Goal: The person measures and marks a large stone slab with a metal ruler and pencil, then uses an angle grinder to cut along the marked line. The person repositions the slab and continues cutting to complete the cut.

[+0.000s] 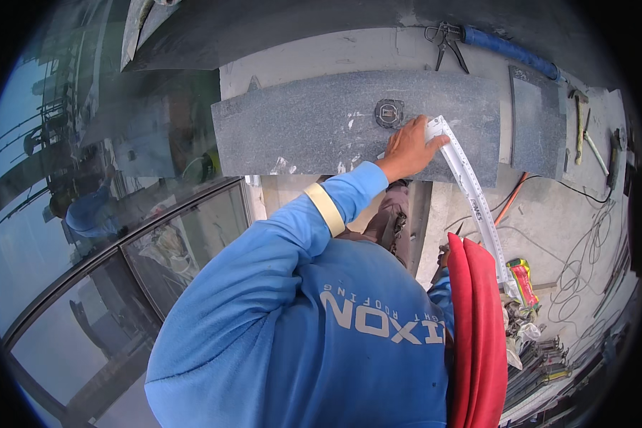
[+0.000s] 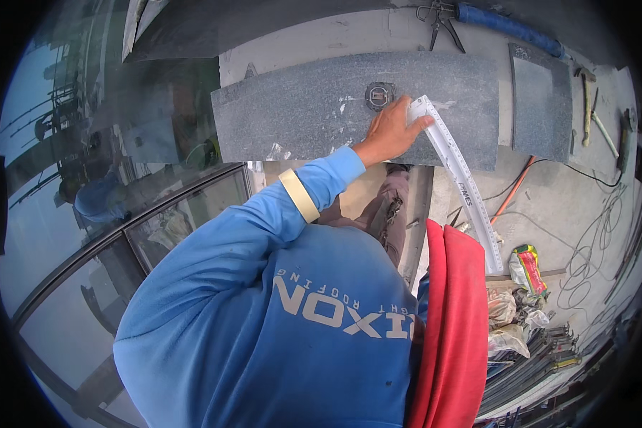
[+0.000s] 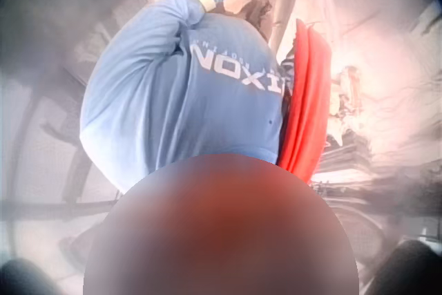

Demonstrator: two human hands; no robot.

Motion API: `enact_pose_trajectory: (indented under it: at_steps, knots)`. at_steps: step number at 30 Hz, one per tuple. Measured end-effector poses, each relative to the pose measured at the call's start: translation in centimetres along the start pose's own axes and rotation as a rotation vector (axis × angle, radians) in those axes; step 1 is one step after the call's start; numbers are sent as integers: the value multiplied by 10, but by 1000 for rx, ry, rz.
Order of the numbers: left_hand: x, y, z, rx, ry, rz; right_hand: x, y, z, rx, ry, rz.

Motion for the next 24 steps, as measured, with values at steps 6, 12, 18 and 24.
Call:
enact_pose_trajectory:
  at_steps: [6,12,18,24]
  knots:
    - [-137,43,186,-20,658,16,-58,-11,13,19,134,99]
    - [-259,129,281,287,769,175,-44,-44,68,65,183,242]
    - [-420,228,382,741,935,377,28,-108,142,87,155,393]
    - [-509,323,516,1082,1073,579,65,-194,181,6,170,458]
Point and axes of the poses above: each hand's wrist, its own z-axis away from the middle knuckle, its own y-axis out of the back of the hand, x = y × z, the point moved 5 cm from there along -z, towards the middle knuckle, and after that the axes turned 11 degrees about -y, right-handed, at the moved point
